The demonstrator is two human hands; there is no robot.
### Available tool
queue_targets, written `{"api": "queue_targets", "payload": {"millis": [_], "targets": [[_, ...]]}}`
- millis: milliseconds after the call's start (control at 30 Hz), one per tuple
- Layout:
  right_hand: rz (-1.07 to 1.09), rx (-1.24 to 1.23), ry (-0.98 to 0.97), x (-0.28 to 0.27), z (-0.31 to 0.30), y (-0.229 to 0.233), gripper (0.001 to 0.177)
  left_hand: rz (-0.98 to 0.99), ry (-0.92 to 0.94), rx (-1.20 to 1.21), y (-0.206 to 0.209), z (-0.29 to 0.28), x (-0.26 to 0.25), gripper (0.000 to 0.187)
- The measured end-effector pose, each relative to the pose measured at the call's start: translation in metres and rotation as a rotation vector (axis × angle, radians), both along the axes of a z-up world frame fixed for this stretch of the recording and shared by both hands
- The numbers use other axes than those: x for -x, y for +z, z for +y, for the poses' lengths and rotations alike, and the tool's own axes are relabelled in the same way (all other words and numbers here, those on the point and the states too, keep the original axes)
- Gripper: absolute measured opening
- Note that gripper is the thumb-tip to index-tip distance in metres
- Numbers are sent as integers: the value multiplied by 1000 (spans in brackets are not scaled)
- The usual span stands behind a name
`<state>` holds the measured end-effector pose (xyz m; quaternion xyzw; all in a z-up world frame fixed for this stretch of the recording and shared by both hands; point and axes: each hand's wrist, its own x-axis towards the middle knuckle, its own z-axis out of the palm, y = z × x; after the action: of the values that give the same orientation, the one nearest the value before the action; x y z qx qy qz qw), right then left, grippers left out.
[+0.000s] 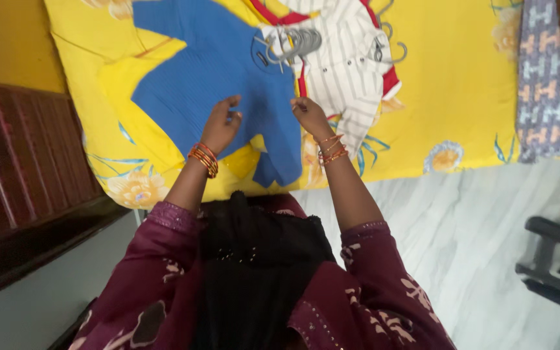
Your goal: The person picks up clothes from a pile on a bed, places them on hangers, and hangs them on a metal clothing rack. The person handles several different garments, including a pink t-shirt, a green top, a leopard-print top, a black and pink top, and a yellow top.
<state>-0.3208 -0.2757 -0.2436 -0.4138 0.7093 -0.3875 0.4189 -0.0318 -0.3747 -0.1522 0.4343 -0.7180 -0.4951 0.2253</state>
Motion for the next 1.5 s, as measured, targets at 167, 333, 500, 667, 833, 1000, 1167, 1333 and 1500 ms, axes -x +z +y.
{"api": "queue_targets", "payload": {"millis": [167, 333, 500, 667, 833, 1000, 1167, 1333, 1500], "targets": [[-174, 12, -241, 17, -78, -58, 24, -33, -7, -79, -8, -7, 8, 41], [-30, 172, -359, 12, -129, -86, 32, -80, -40, -129, -17, -19, 40, 41], [63, 172, -446, -2, -142, -65, 25, -111, -51, -13, -25, -36, 76, 43], [44, 448, -188, -48, -125, 17, 12, -47, 46, 215, -27, -54, 97, 45], [-289, 396, 55, -56, -112, 58, 18, 125, 286, -196, -22, -64, 90, 35], [-101, 432, -76, -22, -123, 15, 20, 350, 294, -186, -32, -61, 87, 22], [484, 296, -357, 33, -151, -35, 35, 562, 356, -321, -25, -48, 79, 20], [338, 173, -258, 26, -161, -13, 18, 271, 414, -347, -4, -46, 66, 34], [134, 297, -60, -47, -125, 85, 14, 385, 291, -192, 4, -48, 68, 35]]}}
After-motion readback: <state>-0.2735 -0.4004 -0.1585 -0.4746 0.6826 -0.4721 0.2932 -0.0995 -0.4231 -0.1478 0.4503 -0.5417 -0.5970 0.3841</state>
